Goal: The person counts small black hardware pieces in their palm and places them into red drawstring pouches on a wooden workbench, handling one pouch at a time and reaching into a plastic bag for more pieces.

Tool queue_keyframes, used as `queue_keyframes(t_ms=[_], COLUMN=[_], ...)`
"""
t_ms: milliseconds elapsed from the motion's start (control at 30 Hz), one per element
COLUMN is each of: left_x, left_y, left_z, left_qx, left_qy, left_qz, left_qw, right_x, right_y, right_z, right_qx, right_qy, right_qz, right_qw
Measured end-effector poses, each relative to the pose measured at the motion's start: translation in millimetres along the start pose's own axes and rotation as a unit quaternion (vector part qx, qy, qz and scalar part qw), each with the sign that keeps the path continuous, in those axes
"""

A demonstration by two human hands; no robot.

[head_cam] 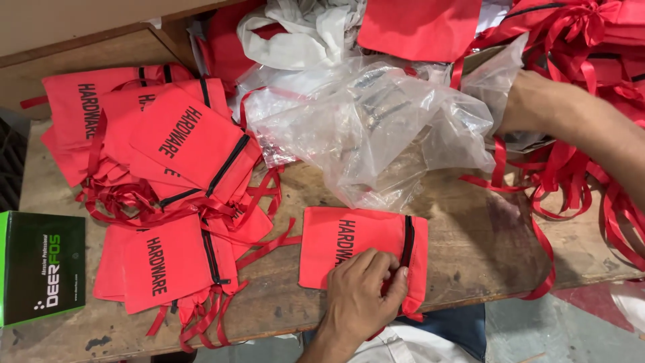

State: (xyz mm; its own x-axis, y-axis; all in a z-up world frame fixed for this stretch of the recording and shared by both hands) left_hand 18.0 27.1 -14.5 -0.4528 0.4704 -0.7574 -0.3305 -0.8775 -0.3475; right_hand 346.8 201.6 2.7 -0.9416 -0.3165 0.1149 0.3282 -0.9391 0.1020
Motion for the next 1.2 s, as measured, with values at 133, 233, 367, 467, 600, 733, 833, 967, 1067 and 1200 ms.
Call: queue_keyframes(t_ms=[133,233,367,467,600,733,833,967,1067,1200], left_x=[-1,0,0,-1,0,-1,-2,1,1,-33], left_y=[1,3,5,2,2,0,-1,-3,-11,-57], left_z=[1,2,3,3,2,3,5,-1,-23,-87], left_qx=[-0.002,-0.007,-0.011,-0.012,-0.005,0.002,-0.002,0.009,0.016,0.103], left_qy=[0.015,0.011,0.013,0.013,0.014,0.021,0.050,0.071,0.371,0.700], left_qz=[-0.008,-0.007,-0.015,-0.030,-0.024,-0.012,0.010,0.063,0.198,0.327], left_qw=[1.000,1.000,1.000,0.999,1.000,1.000,0.999,0.995,0.907,0.626], right_x=[18,-64,-75,-55,-61,-66,-78,-97,-92,-37], right_y=[21,28,16,30,49,58,72,92,109,122], right_z=[1,-62,-34,13,27,46,57,52,42,43], right_qx=[-0.111,-0.139,-0.133,-0.113,-0.133,-0.197,-0.199,-0.200,-0.197,-0.167], right_qy=[0.029,0.122,0.116,-0.011,-0.339,-0.438,-0.438,-0.465,-0.518,-0.555], right_qz=[-0.051,-0.106,-0.077,-0.168,-0.269,-0.303,-0.316,-0.289,-0.266,-0.265], right_qw=[0.992,0.977,0.981,0.979,0.892,0.823,0.818,0.813,0.789,0.771])
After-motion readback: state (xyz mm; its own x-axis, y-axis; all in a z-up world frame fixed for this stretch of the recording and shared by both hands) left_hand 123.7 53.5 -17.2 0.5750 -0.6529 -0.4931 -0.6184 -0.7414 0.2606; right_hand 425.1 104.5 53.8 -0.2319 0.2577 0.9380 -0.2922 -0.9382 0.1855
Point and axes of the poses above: each hand's wrist, its own y-axis away from the middle knuckle, its own z-axis out of the back of the hand, x = y × z, the point moved 3 cm from there along -y, towards the middle knuckle, and after that the axes turned 10 degrees about -x, right-handed, at the moved point
